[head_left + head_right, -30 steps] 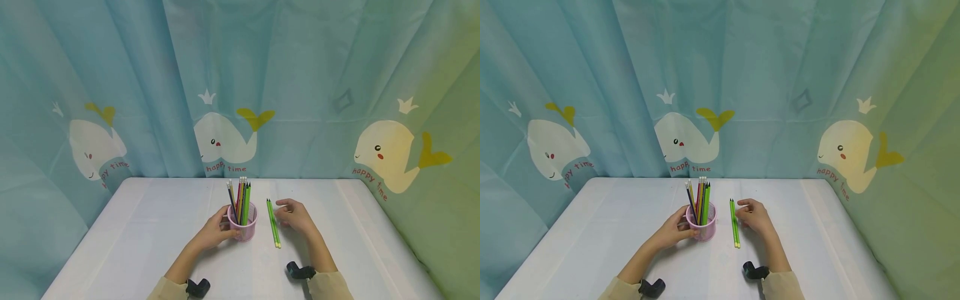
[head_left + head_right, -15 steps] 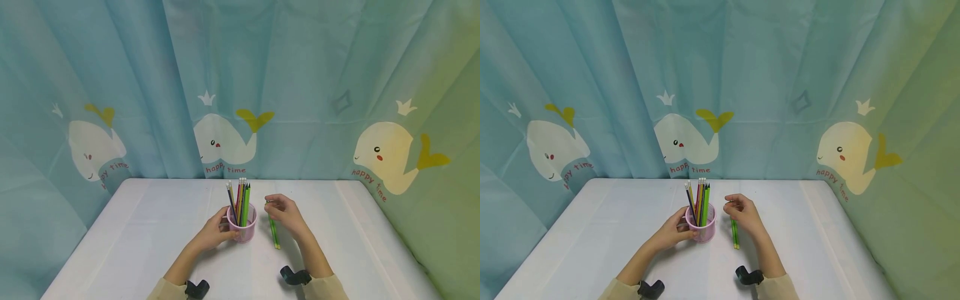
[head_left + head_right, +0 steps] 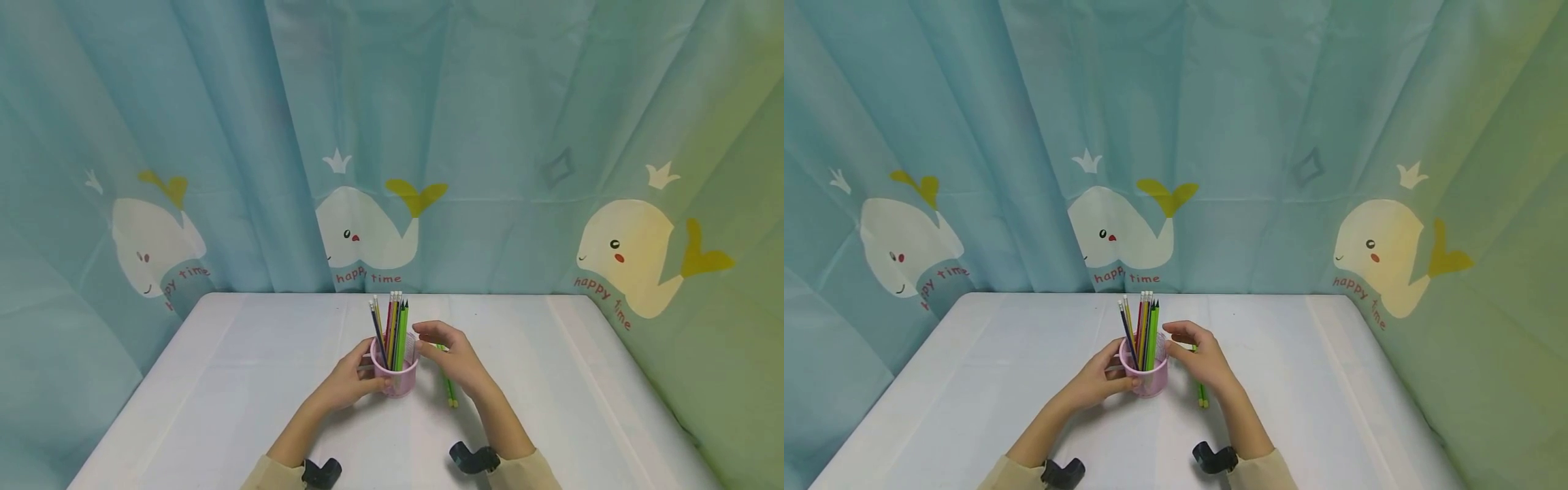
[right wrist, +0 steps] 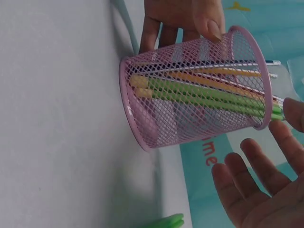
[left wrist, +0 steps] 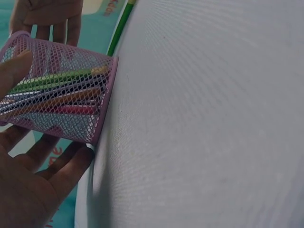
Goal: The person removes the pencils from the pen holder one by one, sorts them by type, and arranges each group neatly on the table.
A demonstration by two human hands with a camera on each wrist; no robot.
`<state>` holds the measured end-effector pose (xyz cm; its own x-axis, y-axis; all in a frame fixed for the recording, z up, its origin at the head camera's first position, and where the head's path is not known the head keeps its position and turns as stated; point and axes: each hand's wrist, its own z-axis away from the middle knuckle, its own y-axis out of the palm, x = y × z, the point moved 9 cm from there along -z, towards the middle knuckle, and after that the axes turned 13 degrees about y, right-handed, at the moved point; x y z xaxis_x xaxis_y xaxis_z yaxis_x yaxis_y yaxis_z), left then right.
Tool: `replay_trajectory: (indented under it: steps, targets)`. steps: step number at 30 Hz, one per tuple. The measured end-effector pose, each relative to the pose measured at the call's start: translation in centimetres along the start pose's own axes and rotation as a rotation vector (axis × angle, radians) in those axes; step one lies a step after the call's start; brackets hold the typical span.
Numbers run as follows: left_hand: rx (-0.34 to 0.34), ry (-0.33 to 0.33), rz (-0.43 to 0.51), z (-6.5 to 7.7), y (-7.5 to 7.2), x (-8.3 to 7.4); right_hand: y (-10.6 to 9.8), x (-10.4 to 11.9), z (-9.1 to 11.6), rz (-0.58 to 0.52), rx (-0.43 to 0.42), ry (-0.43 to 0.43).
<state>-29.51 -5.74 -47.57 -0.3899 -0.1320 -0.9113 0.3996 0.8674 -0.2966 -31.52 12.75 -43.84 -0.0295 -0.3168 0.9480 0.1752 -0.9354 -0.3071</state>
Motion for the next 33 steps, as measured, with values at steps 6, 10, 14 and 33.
replay_trajectory:
  steps: [6,10,14,33]
  targets:
    - [0.004,0.033,0.000,-0.1,0.0,-0.1,1.3,0.2,0.1,0.006,0.082,-0.037]
    - [0.004,0.032,0.000,0.0,0.0,-0.1,2.3,0.6,0.4,-0.018,0.153,-0.074]
    - [0.006,0.024,0.001,0.0,0.0,-0.1,3.0,1.0,0.7,0.009,0.186,-0.128]
    - [0.008,0.038,-0.001,-0.1,0.1,-0.1,1.6,1.4,0.7,-0.006,0.075,-0.139]
